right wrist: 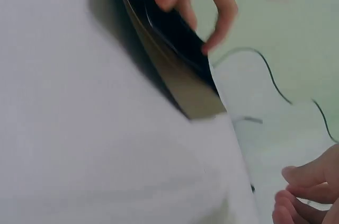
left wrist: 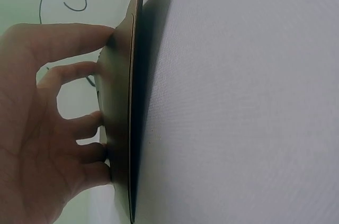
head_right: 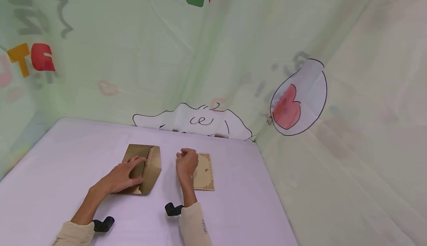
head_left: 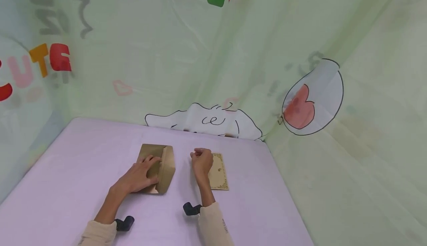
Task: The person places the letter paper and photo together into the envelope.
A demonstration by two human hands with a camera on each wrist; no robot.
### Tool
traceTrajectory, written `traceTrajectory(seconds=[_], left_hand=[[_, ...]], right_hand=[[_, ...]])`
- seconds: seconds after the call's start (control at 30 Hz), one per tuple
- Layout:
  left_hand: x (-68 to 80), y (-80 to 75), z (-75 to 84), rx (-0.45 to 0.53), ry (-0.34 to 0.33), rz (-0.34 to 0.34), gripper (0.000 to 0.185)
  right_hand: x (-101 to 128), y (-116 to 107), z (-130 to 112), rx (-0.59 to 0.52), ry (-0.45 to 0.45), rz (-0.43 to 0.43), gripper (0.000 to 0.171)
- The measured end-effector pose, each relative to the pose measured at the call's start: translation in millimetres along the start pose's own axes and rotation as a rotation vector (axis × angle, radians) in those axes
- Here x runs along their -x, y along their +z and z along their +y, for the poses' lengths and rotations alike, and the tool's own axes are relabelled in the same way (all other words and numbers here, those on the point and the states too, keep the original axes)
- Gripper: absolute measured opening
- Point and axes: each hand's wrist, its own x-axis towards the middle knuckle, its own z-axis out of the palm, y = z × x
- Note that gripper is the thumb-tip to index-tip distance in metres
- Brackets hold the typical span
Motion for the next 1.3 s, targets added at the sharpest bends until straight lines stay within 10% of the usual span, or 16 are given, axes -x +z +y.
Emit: traceTrajectory(seconds=[0.37, 0.7, 1.3], left_hand=[[0.3, 5.8, -2.6, 0.018, 0.009, 0.003, 0.066], [2.8, 3.3, -0.5, 0.025, 0.009, 0.006, 0.065], [0.1, 4.6, -3.5, 0.021, 0.007, 0.007, 0.066]], right_hand=[[-14, -42, 51, 0.135, 0.042, 0.158, 0.031], [-14, -54, 83, 0.408, 0.143, 0.128, 0.004], [-19, -69, 85, 0.200, 0.309, 0.126, 0.013]])
